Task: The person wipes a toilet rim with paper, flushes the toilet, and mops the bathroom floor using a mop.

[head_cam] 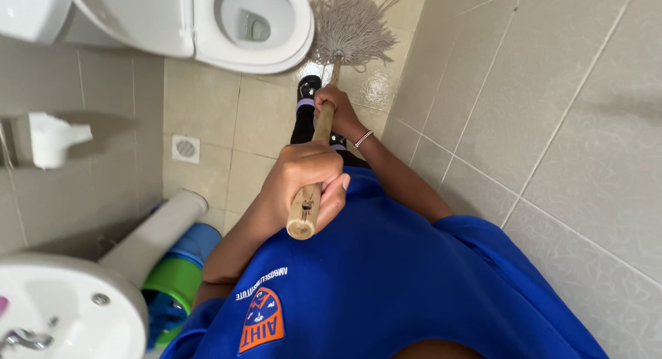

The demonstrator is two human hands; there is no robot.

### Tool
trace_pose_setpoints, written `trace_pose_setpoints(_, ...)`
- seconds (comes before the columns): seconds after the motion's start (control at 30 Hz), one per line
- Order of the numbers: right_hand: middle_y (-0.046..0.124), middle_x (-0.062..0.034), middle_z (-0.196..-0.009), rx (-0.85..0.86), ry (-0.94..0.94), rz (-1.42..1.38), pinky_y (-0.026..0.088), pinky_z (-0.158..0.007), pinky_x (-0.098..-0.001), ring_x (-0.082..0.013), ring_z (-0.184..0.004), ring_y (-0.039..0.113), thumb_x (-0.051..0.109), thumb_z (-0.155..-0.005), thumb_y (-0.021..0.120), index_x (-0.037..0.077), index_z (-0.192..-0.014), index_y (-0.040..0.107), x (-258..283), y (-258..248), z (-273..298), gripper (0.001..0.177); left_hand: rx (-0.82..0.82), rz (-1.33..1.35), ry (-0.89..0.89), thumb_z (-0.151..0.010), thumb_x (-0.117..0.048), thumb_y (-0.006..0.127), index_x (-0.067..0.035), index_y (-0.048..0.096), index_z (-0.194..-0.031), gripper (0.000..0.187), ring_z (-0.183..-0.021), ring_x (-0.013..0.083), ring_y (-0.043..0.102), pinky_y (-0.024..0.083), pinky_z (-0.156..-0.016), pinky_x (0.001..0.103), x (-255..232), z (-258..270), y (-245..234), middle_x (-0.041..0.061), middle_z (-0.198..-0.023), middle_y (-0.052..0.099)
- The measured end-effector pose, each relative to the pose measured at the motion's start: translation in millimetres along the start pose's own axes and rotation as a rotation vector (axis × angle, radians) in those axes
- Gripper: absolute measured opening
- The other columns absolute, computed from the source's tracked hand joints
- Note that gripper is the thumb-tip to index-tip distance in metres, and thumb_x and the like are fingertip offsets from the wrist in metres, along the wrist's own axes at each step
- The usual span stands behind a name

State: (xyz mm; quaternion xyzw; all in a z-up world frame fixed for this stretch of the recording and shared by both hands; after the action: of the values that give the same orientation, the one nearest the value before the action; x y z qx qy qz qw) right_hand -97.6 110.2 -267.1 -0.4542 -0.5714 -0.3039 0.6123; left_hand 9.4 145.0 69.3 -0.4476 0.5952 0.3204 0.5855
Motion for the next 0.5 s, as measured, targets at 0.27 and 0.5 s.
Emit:
trace_pose_setpoints(0.27, 0.049, -0.0036, -0.067, 0.220, -0.043, -0.007, 0.042, -0.072, -0.0340, -0.0227, -0.072, 0.045, -0.004, -0.072, 0.073, 0.007, -0.071, 0.041, 21, 38, 17, 0.034, -0.181, -0.053, 0.009, -0.079, 0.005, 0.067, -0.005, 0.036, -0.064, 0.035, -0.056, 0.0255, 0.043, 0.033, -0.056, 0.038, -12, 54, 3, 0.009, -0.060, 0.040)
trace_pose_setpoints(0.5, 0.047, -0.0038, -0.066, 0.342, -0.045, -0.095, 0.041, -0.073, -0.0348, -0.0213, -0.069, 0.043, -0.006, -0.075, 0.071, 0.007, -0.071, 0.041, 41, 86, 44, 0.033, -0.245, -0.036, 0.046, -0.081, 0.002, 0.068, -0.010, 0.039, -0.064, 0.036, -0.053, 0.0240, 0.049, 0.037, -0.058, 0.038, -23, 100, 6, 0.005, -0.060, 0.044)
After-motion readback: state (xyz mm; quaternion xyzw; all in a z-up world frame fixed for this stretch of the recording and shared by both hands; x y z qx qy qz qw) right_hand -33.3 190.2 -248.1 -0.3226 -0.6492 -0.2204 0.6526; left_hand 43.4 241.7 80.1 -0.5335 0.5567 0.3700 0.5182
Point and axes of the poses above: each hand's wrist, its own z-axis away from the middle knuckle, its own y-axis out of the palm, x = y × z, the point moved 5 cm from there along -z, towards the middle knuckle
